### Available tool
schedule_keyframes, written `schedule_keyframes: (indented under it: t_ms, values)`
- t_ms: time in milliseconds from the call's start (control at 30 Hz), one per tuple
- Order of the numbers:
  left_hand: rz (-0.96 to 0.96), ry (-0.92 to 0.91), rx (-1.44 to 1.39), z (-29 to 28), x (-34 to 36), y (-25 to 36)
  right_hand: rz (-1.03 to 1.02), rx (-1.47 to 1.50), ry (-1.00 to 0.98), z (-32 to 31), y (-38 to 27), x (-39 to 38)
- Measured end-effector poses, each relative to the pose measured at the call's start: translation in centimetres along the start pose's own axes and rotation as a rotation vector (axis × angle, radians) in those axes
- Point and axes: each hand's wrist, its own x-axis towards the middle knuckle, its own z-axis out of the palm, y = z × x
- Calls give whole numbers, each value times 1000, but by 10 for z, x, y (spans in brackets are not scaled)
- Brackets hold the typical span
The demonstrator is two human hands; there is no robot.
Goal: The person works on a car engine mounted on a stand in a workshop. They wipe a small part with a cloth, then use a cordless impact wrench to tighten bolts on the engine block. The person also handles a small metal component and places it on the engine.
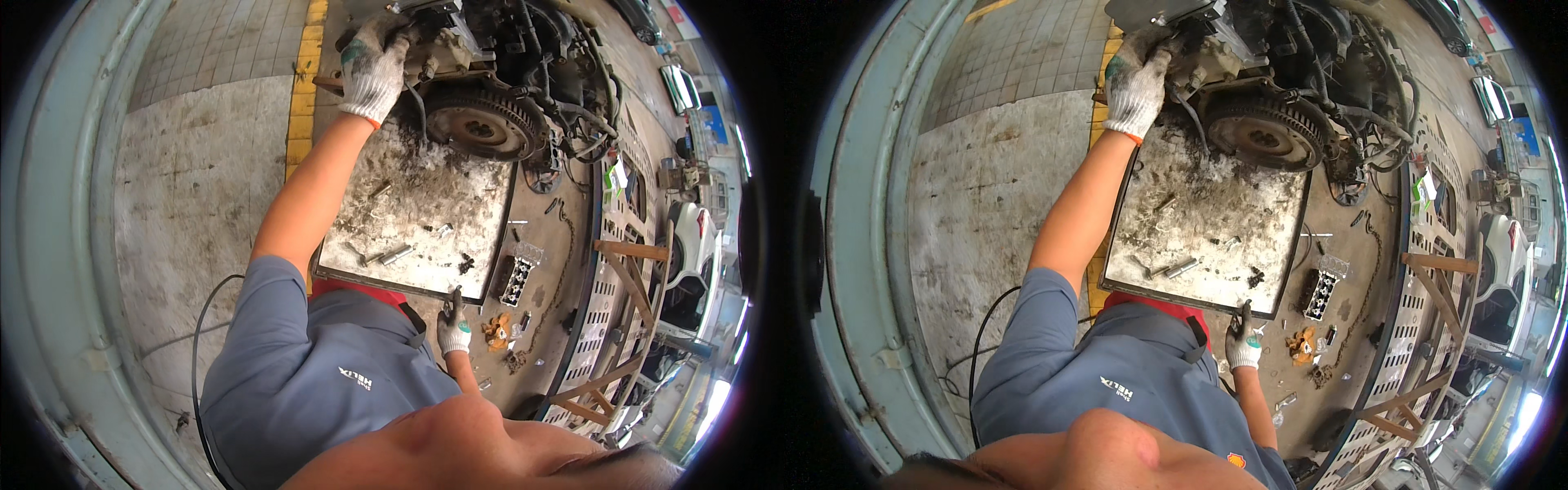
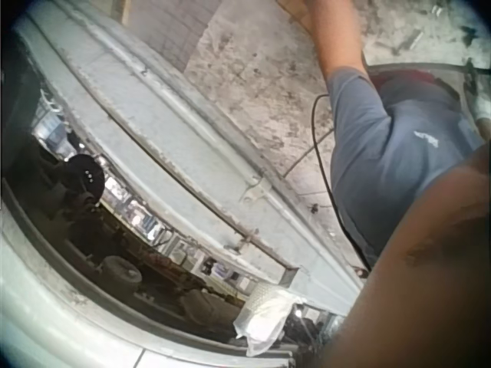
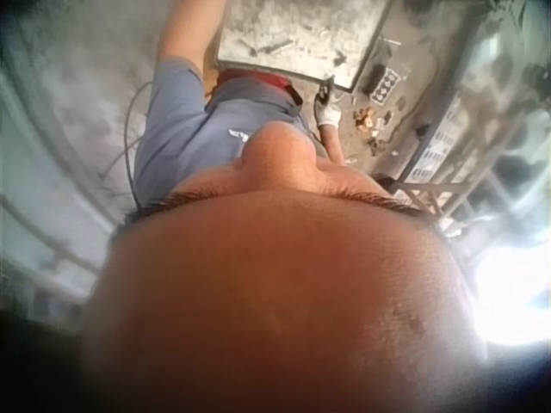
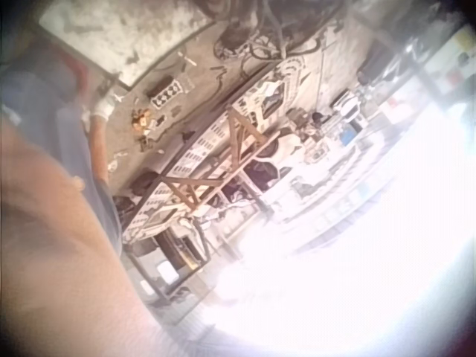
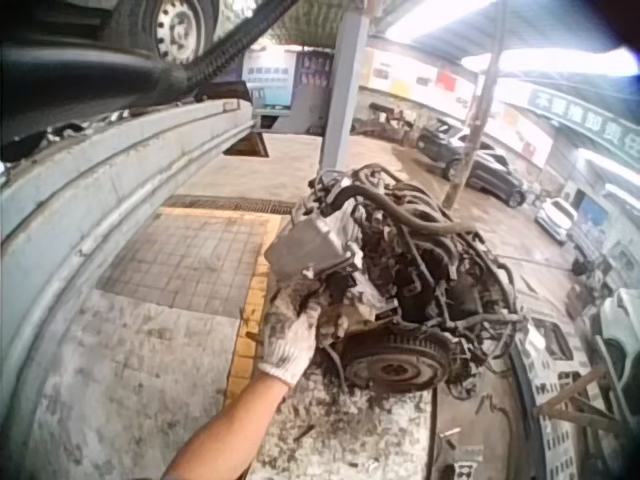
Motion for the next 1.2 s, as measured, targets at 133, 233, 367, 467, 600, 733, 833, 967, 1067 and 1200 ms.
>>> schedule_keyframes:
  t_ms: [133,233,367,467,600,733,833,967,1067,1200]
  values:
    - [23,-4,87,4,2,-3,55,-4,-8,-7,-13,-3]
    - [179,122,-151,5,3,-6,122,72,-28,-17,-27,-6]
    - [80,46,-314,24,10,-30,-209,246,312,-23,-17,16]
    - [-55,-120,-219,-5,2,8,-244,576,160,-110,-129,38]
    - [-77,-178,-17,14,10,-30,-522,871,152,-194,-291,80]
    - [-3,-191,-107,26,10,-39,-634,742,363,-231,-401,135]
    - [115,-30,-383,17,4,-19,-747,454,581,-244,-434,174]
    - [238,63,-108,34,7,-48,-812,361,557,-242,-451,197]
    - [71,-141,-137,2,4,-12,-832,473,508,-240,-441,206]
    - [69,-239,-1,6,7,-25,-864,455,515,-240,-446,199]
